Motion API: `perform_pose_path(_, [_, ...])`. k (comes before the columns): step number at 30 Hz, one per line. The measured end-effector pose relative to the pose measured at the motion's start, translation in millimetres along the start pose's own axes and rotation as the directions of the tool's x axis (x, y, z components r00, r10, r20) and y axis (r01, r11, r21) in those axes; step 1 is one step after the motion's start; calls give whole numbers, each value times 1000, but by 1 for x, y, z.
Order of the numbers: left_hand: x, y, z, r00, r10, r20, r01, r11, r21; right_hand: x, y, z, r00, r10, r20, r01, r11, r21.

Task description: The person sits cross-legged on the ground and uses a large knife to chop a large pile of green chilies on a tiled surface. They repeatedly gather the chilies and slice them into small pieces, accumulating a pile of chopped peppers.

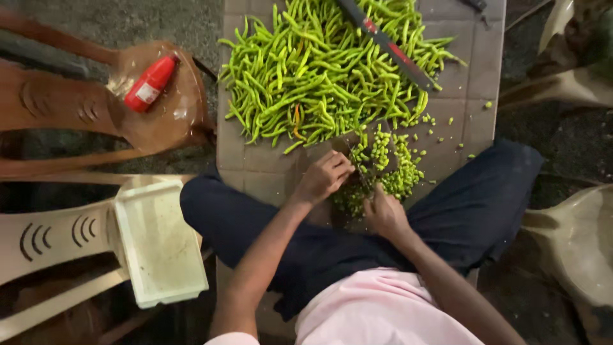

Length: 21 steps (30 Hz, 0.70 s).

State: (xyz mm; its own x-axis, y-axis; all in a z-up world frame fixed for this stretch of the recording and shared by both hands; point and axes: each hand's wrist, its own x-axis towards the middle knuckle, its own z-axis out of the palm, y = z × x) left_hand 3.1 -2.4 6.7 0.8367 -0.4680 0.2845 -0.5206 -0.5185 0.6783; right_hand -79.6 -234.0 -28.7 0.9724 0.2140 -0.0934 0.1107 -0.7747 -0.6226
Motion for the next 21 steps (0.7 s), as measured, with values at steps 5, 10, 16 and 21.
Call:
perform_pose_path(5, [1, 2, 0, 995, 103, -15, -102, 993, 67, 5, 11, -7, 997, 35, 64, -37, 999, 20])
perform_pose_path(10, [3, 5, -1, 997, 73, -18, -72, 995, 74, -3, 8, -38, 967, 235, 102, -238, 971, 20])
perform_pose_path(16, [4, 21, -18, 992, 77, -100, -65, 991, 121, 4, -3, -51, 987, 147, 69, -154, 982, 112])
perform_pose_path(21, [-9, 19, -15, 998, 38, -59, -26, 982, 189, 6, -11, -54, 969, 206, 139, -213, 976, 41])
